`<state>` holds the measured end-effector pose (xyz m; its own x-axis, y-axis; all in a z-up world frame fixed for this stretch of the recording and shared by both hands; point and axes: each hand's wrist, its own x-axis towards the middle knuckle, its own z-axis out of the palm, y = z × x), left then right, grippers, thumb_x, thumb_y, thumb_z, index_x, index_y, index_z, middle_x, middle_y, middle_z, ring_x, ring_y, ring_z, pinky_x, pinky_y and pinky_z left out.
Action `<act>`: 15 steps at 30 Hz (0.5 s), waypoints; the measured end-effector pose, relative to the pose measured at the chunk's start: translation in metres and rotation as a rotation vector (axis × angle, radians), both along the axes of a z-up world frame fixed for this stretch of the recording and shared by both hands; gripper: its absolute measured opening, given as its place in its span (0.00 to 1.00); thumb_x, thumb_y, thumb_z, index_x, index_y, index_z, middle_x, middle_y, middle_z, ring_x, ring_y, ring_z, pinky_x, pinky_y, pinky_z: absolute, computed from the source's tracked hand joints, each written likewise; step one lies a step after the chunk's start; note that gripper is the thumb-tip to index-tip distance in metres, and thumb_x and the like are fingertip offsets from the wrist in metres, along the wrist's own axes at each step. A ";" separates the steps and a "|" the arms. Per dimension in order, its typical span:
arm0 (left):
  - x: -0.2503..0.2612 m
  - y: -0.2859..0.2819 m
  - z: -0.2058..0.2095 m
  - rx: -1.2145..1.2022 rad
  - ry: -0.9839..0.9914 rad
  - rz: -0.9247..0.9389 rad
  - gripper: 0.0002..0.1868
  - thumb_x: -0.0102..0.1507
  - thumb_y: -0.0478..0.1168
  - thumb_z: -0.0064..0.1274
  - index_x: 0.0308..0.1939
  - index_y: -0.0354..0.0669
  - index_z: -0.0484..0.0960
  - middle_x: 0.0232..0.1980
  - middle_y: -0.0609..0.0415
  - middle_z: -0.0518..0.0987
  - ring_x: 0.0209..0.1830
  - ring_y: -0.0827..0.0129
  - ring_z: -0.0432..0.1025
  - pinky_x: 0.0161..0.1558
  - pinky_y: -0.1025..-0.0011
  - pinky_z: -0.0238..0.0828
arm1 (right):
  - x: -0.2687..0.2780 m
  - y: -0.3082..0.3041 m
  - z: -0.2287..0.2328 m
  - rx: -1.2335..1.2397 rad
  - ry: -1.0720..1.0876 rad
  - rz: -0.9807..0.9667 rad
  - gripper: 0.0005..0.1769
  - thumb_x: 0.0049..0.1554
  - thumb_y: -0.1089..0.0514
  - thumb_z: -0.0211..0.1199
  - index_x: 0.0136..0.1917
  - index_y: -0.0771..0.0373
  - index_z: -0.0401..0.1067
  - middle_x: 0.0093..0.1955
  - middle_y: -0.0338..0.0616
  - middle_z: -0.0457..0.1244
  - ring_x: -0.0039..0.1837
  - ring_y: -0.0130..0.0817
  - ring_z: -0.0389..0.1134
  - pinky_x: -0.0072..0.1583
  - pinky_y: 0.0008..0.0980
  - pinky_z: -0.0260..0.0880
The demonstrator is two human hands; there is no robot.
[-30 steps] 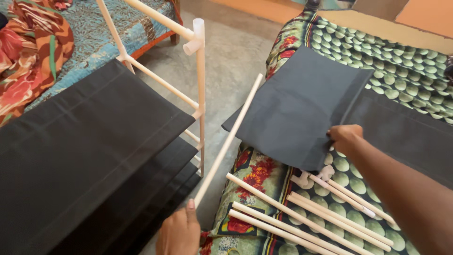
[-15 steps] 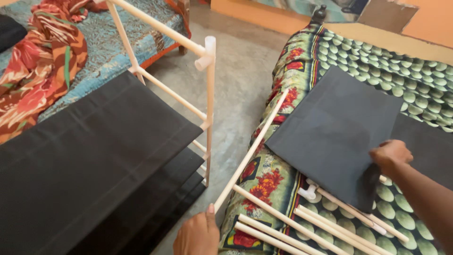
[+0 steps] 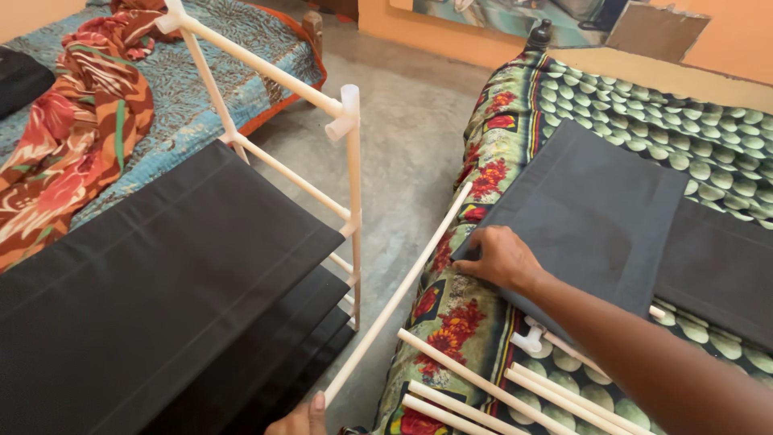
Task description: The person assembles a small wooden frame by inserting white plastic connectors and wooden dowels into a black fabric sling. They repeatedly pick up dowels and connectors, align them, and press them into place to build the frame structure.
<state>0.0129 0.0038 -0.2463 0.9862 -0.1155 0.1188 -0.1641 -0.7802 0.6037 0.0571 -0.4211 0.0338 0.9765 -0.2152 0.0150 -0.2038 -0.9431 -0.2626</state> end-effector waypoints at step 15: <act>0.012 0.037 -0.031 -0.092 -0.102 -0.027 0.28 0.66 0.60 0.41 0.30 0.46 0.88 0.19 0.45 0.80 0.17 0.57 0.77 0.29 0.58 0.76 | 0.007 0.019 -0.015 -0.042 0.070 -0.145 0.19 0.48 0.47 0.71 0.47 0.62 0.80 0.47 0.55 0.71 0.53 0.52 0.73 0.57 0.45 0.73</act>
